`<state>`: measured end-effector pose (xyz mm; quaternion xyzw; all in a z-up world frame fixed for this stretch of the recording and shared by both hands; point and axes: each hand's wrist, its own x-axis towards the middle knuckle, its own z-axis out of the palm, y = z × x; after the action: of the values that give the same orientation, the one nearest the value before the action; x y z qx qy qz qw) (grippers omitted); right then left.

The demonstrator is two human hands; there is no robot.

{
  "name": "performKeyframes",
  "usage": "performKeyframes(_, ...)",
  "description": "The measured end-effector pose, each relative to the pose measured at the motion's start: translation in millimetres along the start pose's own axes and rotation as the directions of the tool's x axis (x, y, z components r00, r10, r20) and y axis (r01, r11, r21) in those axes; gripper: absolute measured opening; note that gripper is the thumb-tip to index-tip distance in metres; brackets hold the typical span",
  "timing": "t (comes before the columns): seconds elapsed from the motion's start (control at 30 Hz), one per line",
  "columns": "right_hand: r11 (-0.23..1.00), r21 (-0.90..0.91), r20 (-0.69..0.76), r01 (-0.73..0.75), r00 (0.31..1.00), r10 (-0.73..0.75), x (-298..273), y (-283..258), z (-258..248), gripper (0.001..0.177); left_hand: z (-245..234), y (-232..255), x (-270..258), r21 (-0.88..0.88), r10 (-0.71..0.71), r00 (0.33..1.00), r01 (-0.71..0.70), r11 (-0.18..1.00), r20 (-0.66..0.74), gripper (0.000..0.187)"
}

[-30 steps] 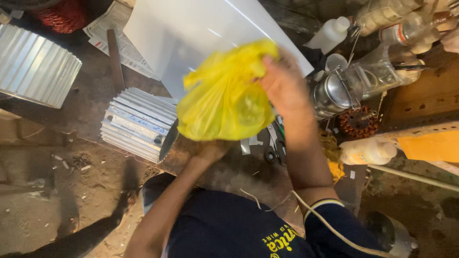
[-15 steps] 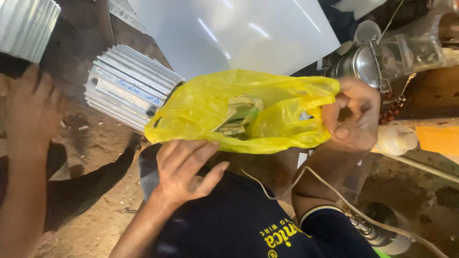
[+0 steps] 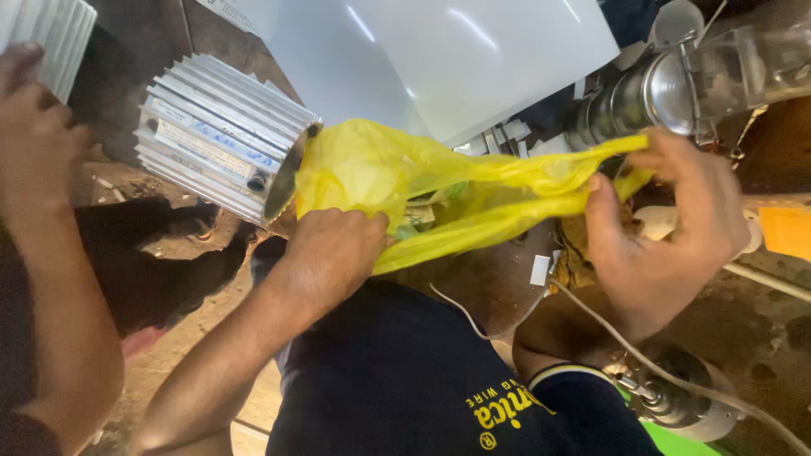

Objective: The person retrieves small white plastic pieces from a yellow bag, then uses scissors to cut strips from a large white plastic sheet. The cut strips are folded and placed into a cylindrical metal component with internal fins.

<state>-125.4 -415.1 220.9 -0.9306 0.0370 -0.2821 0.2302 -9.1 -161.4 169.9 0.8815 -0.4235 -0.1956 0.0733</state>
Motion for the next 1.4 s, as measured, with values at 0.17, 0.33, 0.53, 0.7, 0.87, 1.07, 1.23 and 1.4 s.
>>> performKeyframes(0.17,0.73,0.412,0.042,0.546,0.789,-0.613,4.0,-37.3,47.5,0.018,45.5,-13.0,-6.0,0.118,-0.148,0.988,0.141,0.983,0.053,0.059)
performKeyframes(0.33,0.982,-0.187,0.902,0.033,0.401,0.158,-4.3,-21.5,121.8,0.046,53.3,-24.9,6.8,0.337,-0.31,0.945,0.328,0.883,-0.108,0.066)
performKeyframes(0.53,0.986,-0.168,0.819,-0.019,0.553,0.15,-39.7,23.1,109.9,0.119,30.5,-29.4,-11.6,0.275,-0.091,0.974,0.148,0.95,-0.209,0.036)
performKeyframes(0.7,0.992,0.123,0.718,-0.034,0.693,-0.066,-34.4,4.5,112.3,0.085,21.0,-32.4,-12.4,0.242,0.45,0.774,-0.38,0.893,-0.445,0.019)
performKeyframes(0.87,0.997,0.057,0.733,0.043,0.676,-0.071,-42.5,-6.4,128.2,0.045,18.5,-41.5,-2.7,0.565,0.139,0.915,0.11,0.818,-0.379,0.006)
performKeyframes(1.07,0.999,0.026,0.801,0.023,0.598,-0.034,-34.7,-10.3,112.8,0.029,3.8,-44.6,-35.4,0.351,0.006,0.866,0.196,0.916,-0.499,0.006)
performKeyframes(1.23,0.935,0.339,0.628,0.1,0.717,-0.304,-12.2,-14.9,131.3,0.076,6.3,-34.2,-35.3,0.157,0.014,0.874,0.071,0.985,-0.487,0.043)
performKeyframes(1.4,0.98,0.187,0.802,0.069,0.565,-0.193,3.4,-16.2,188.5,0.133,8.1,-32.4,-28.2,0.13,-0.012,0.865,0.089,0.987,-0.501,0.055)
